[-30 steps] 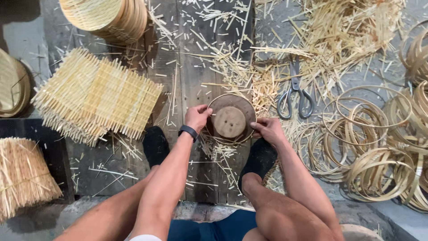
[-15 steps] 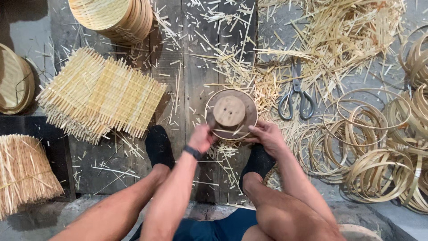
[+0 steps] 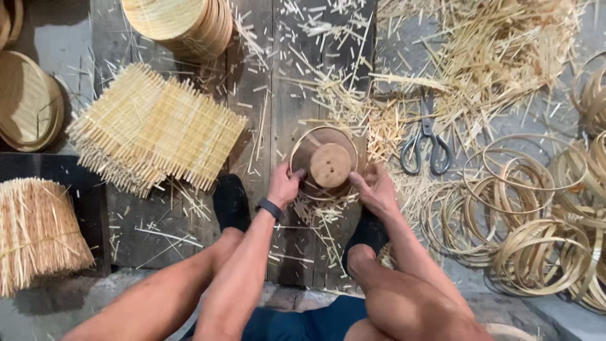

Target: The person sits on the floor and repeatedly cuts circular pieces from square bamboo mats using shears. They place a circular wooden template on each mat, cut around it, and stack the finished circles.

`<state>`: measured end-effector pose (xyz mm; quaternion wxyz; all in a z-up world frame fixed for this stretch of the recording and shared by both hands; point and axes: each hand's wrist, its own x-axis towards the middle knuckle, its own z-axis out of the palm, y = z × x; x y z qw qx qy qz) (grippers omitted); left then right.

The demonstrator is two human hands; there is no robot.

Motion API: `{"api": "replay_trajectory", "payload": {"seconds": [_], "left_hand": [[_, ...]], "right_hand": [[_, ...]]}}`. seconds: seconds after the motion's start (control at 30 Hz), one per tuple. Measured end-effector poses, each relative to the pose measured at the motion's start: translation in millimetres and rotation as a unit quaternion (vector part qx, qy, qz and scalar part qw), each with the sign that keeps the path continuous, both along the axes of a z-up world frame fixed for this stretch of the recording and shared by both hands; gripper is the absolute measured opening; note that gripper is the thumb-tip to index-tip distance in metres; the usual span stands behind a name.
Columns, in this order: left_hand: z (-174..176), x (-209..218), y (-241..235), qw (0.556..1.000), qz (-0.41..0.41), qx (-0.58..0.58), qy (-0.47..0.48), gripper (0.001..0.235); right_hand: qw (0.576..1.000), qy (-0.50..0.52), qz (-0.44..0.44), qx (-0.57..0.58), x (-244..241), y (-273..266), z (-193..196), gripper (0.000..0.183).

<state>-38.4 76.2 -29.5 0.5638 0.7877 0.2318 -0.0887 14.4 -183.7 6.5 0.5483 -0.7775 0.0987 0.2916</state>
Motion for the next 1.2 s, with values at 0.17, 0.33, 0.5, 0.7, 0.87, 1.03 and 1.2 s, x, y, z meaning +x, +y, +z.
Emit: {"api": "replay_trajectory", "payload": {"seconds": [0.17, 0.33, 0.5, 0.7, 0.87, 1.03, 1.2], "left_hand": [[67.1, 16.5, -40.6, 0.968, -0.040, -0.015, -0.245, 0.044], [72.7, 22.1, -77.4, 0.987, 0.056, -0.030, -0.149, 0.051], [21.4, 42.9, -11.3, 0.993, 0.112, 0.012, -0.048, 0.062], [-10.6, 59.6, 37.5, 0.975, 0.128, 0.183, -0.013, 0.053], [-4.3, 32.0, -52.2, 0.918, -0.217, 0.310, -0.122, 0.040], [-2.4, 10.3, -64.2, 0.889, -0.177, 0.349, -0.238, 0.030], [22.6, 57.2, 61.4, 0.837, -0.287, 0.303, -0.355, 0.032]], "right_hand": [[0.999, -0.047, 0.000, 0.012, 11.6, 26.5, 31.6, 0.107], [0.998, -0.002, -0.042, 0.037, 18.8, 25.9, 38.1, 0.096], [0.893, 0.131, -0.168, 0.397, 17.6, -25.1, 34.8, 0.085], [0.825, 0.004, -0.204, 0.527, 6.4, -74.1, 36.3, 0.068], [0.786, 0.027, -0.219, 0.578, 1.3, -85.2, 19.6, 0.059], [0.793, 0.039, -0.210, 0.570, -13.4, -97.8, -1.0, 0.056], [0.837, -0.001, -0.197, 0.510, -21.7, -109.1, -23.9, 0.062]]}}
